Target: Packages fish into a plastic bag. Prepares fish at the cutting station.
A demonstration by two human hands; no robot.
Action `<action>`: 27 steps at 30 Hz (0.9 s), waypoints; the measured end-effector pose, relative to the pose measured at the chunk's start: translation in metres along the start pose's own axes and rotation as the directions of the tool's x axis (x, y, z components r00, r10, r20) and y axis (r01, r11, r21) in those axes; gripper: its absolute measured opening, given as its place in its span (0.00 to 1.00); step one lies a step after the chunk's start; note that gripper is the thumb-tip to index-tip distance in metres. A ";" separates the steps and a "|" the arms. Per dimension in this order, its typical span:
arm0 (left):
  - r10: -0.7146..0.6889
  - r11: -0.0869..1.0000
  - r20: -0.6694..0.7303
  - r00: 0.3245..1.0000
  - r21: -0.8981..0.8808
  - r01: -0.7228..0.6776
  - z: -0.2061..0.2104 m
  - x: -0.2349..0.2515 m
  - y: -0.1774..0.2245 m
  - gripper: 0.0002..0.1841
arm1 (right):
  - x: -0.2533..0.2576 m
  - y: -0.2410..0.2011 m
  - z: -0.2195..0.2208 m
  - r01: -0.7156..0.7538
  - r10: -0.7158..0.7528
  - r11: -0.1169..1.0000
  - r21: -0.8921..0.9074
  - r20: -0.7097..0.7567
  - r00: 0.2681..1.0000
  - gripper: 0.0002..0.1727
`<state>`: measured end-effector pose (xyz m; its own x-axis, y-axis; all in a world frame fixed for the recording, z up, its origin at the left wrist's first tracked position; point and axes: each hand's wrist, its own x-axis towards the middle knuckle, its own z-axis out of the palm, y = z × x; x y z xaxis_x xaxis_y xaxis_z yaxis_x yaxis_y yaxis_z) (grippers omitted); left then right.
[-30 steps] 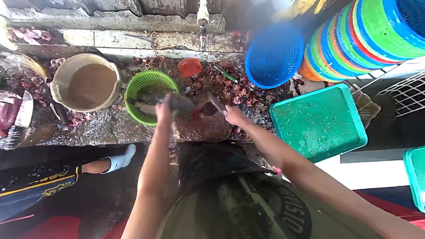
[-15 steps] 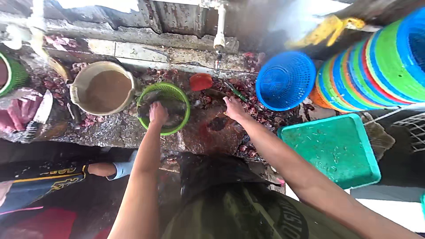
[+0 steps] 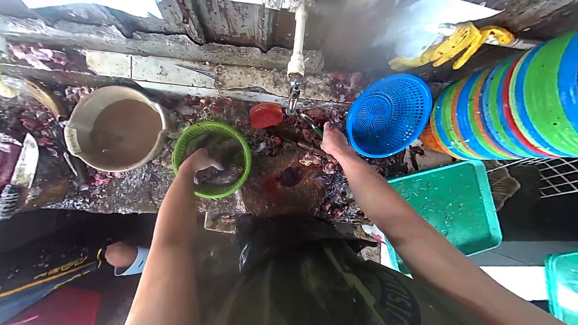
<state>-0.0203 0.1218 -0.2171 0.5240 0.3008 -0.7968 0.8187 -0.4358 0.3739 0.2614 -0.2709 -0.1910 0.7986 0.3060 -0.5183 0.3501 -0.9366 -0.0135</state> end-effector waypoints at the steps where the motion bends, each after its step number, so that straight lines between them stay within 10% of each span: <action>1: 0.032 0.988 0.019 0.999 -0.153 -0.028 0.001 -0.013 -0.004 0.36 | -0.002 -0.002 -0.004 -0.020 0.020 1.000 -0.006 0.010 1.000 0.49; 6: 0.139 0.550 -0.043 0.989 -0.827 -0.113 0.050 -0.113 -0.021 0.36 | -0.051 -0.001 -0.030 -0.138 0.143 0.984 0.109 -0.040 0.989 0.36; 10: 0.221 0.247 -0.142 0.965 -0.949 -0.196 0.128 -0.169 -0.002 0.32 | -0.145 0.023 0.020 0.077 -0.054 0.945 0.317 -0.078 0.995 0.32; 13: 0.299 0.185 -0.163 0.940 -0.957 -0.224 0.181 -0.183 0.040 0.30 | -0.196 0.056 0.100 0.263 -0.318 0.919 0.293 0.158 0.935 0.29; 19: 0.314 0.428 0.071 0.947 -0.901 -0.075 0.252 -0.124 0.071 0.39 | -0.243 0.118 0.129 0.051 -0.071 0.968 0.246 0.074 0.995 0.32; 23: 0.188 0.765 0.247 0.951 -0.644 0.016 0.266 -0.097 0.069 0.38 | -0.260 0.095 0.082 0.084 -0.076 0.908 0.410 -0.036 0.996 0.29; 27: 0.122 0.829 0.157 0.980 -0.559 -0.014 0.276 -0.099 0.065 0.30 | -0.239 0.048 0.104 0.031 0.035 0.860 0.509 -0.120 0.992 0.34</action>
<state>-0.0841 -0.1703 -0.2445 0.5770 0.1085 -0.8095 0.8026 0.1086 0.5866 0.0366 -0.4065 -0.1567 0.8636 0.2909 -0.4117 0.0768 -0.8831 -0.4629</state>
